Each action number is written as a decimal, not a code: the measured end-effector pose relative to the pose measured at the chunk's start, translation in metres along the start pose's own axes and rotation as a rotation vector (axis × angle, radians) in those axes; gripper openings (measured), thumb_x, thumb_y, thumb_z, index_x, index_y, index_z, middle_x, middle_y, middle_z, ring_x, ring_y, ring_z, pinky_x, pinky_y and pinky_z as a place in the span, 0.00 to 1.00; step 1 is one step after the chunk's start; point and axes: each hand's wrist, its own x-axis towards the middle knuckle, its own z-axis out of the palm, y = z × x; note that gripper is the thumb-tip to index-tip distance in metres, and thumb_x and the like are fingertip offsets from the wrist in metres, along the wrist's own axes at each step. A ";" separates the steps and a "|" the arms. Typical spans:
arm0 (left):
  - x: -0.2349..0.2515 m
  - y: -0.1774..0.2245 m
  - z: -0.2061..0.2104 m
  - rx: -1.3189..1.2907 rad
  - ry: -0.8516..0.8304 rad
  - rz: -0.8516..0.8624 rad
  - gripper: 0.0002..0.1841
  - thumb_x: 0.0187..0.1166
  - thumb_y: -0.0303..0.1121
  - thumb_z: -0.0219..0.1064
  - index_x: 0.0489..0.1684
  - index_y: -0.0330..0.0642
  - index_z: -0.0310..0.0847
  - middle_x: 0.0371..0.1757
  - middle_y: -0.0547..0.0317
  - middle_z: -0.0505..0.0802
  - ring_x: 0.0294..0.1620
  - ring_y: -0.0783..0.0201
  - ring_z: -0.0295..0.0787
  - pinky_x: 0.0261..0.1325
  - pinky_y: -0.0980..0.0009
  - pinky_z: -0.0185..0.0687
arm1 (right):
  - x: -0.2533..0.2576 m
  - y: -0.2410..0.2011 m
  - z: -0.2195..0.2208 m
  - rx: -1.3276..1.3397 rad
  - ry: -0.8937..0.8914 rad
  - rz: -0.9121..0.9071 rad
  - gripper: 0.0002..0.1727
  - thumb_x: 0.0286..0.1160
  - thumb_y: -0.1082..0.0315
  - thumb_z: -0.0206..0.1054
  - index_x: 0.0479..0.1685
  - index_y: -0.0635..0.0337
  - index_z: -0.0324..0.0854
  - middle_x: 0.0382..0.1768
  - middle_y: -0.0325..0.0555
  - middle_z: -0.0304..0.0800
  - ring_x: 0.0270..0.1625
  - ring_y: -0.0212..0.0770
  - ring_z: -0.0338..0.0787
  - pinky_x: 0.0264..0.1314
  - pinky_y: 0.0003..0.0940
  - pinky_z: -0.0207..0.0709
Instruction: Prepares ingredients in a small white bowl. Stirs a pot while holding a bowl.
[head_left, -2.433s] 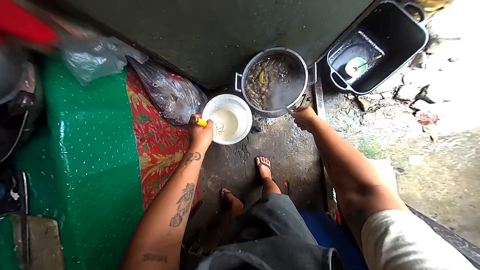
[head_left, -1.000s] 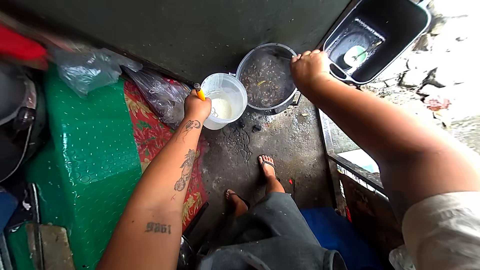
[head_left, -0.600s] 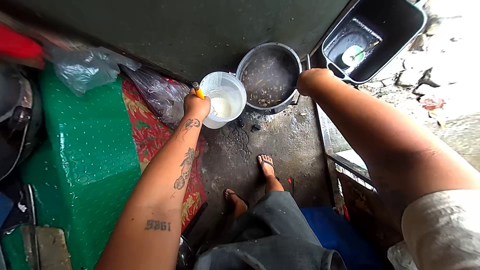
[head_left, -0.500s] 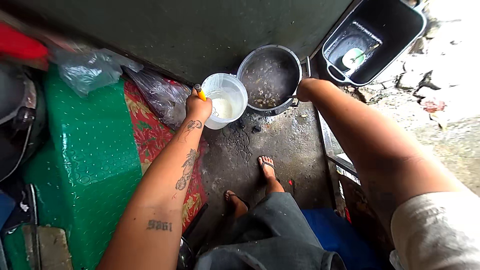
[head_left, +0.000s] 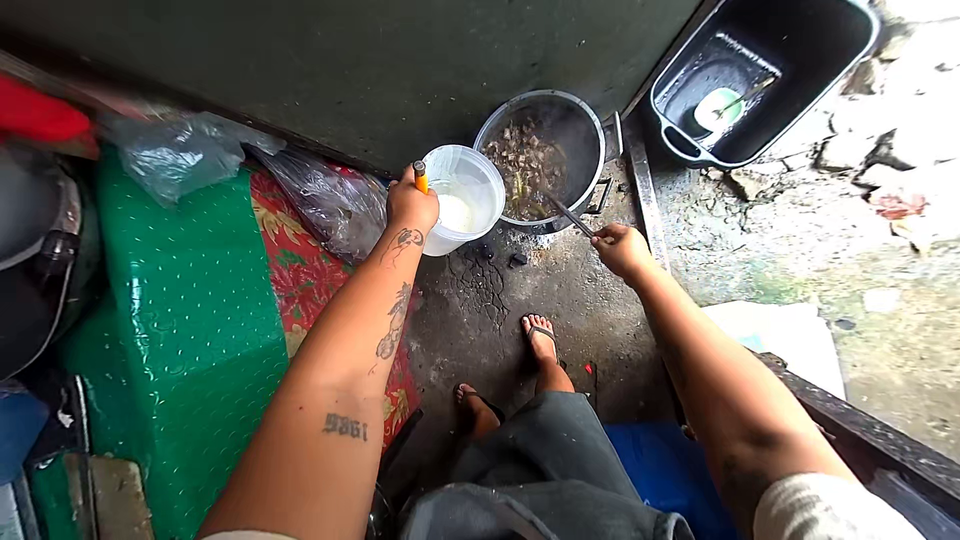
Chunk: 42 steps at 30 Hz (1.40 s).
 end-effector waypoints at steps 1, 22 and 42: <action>0.001 0.004 0.002 0.009 -0.003 -0.004 0.28 0.83 0.33 0.59 0.86 0.46 0.68 0.72 0.35 0.83 0.75 0.41 0.79 0.75 0.42 0.73 | -0.014 -0.004 -0.002 -0.084 0.055 0.007 0.16 0.89 0.61 0.61 0.63 0.60 0.86 0.50 0.67 0.91 0.53 0.69 0.90 0.58 0.72 0.77; 0.024 0.104 0.042 0.495 -0.155 0.023 0.22 0.76 0.35 0.66 0.64 0.31 0.80 0.67 0.33 0.87 0.71 0.38 0.84 0.66 0.38 0.80 | -0.080 -0.021 -0.031 -0.434 0.147 0.128 0.20 0.92 0.63 0.52 0.76 0.48 0.81 0.61 0.63 0.88 0.59 0.65 0.90 0.55 0.64 0.82; 0.063 0.174 0.093 0.801 -0.181 0.001 0.20 0.74 0.38 0.71 0.49 0.26 0.85 0.61 0.33 0.88 0.66 0.41 0.86 0.62 0.43 0.83 | -0.101 -0.001 -0.046 -0.458 0.202 0.074 0.19 0.91 0.63 0.55 0.73 0.48 0.84 0.56 0.60 0.91 0.55 0.63 0.92 0.54 0.62 0.83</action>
